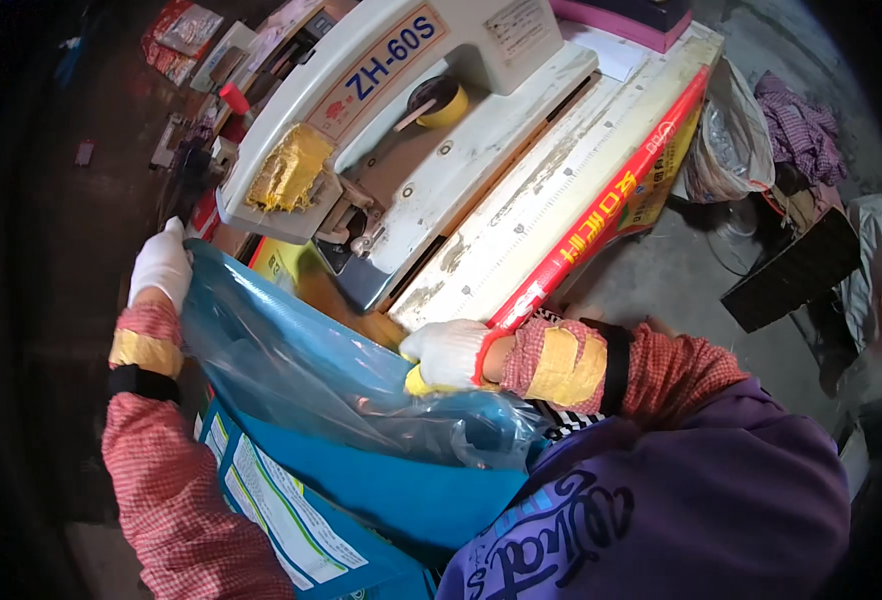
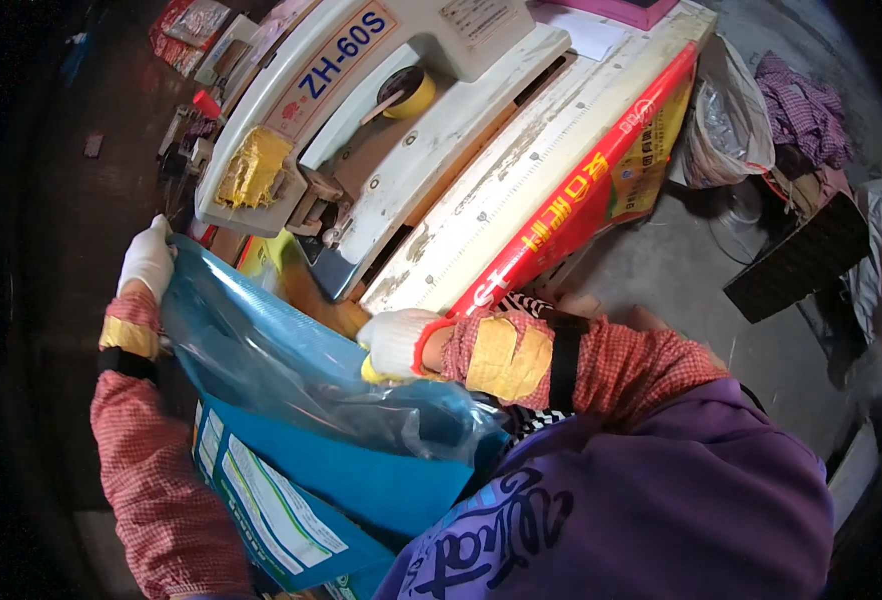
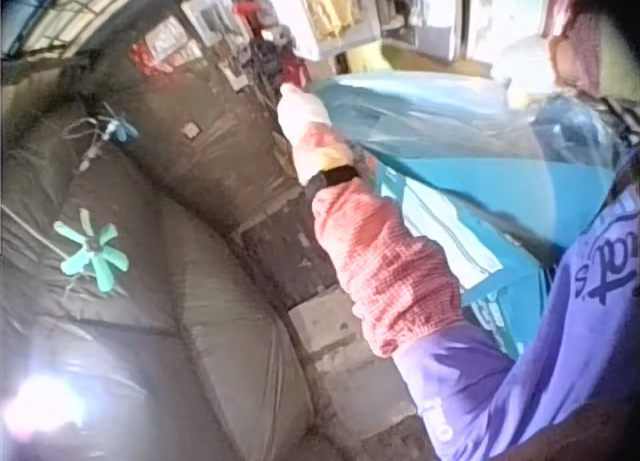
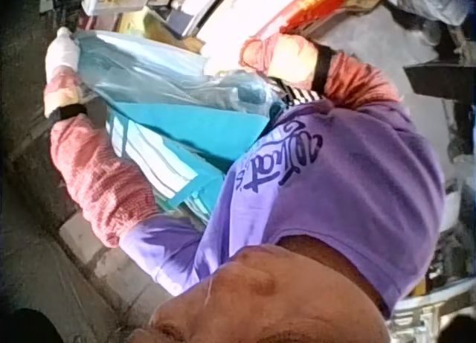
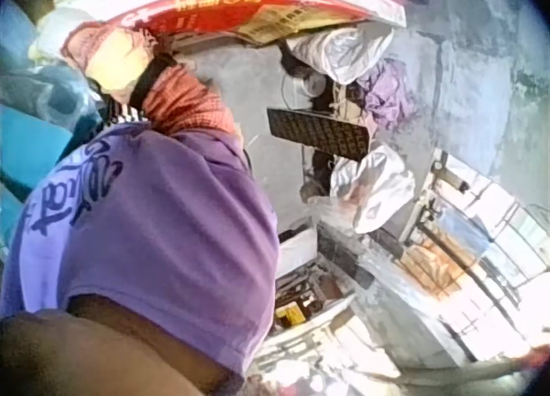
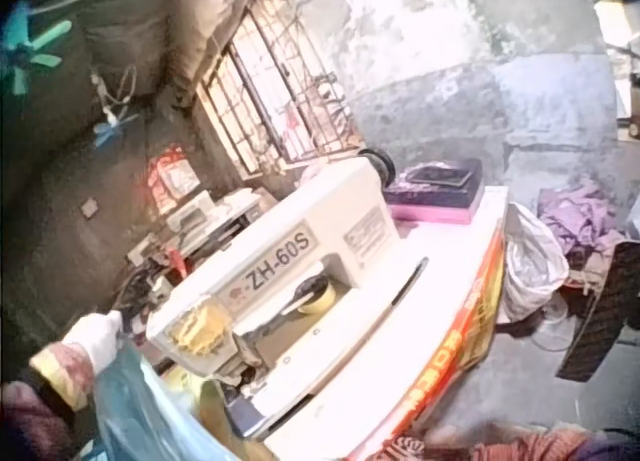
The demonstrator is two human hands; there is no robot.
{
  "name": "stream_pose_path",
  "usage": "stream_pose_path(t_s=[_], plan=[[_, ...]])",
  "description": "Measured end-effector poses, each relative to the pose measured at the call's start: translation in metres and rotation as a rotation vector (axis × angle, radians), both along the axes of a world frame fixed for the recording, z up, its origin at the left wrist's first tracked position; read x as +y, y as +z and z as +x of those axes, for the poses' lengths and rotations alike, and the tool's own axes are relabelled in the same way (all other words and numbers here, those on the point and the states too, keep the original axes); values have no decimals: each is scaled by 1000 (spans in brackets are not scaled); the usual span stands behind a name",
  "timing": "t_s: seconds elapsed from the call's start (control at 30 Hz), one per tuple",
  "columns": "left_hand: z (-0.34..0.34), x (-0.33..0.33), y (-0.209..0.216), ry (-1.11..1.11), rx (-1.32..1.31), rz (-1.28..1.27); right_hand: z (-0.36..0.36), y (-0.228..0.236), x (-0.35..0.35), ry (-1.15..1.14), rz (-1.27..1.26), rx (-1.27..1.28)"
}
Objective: The person inserts a plastic liner into a large green bag, folds the top edge over, and feeds it through a sewing machine before stacking it. They repeat this process for a second bag and liner.
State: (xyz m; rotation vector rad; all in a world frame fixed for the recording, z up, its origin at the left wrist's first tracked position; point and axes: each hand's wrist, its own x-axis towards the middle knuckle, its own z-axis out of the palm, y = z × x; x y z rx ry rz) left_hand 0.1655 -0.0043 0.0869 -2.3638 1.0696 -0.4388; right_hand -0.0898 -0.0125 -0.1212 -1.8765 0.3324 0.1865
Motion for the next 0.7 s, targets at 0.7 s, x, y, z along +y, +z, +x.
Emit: stream_pose_path(t_s=[0.7], plan=[[44,14,-205,-757,81,-284,-93,-59,29,-502,642,-236]])
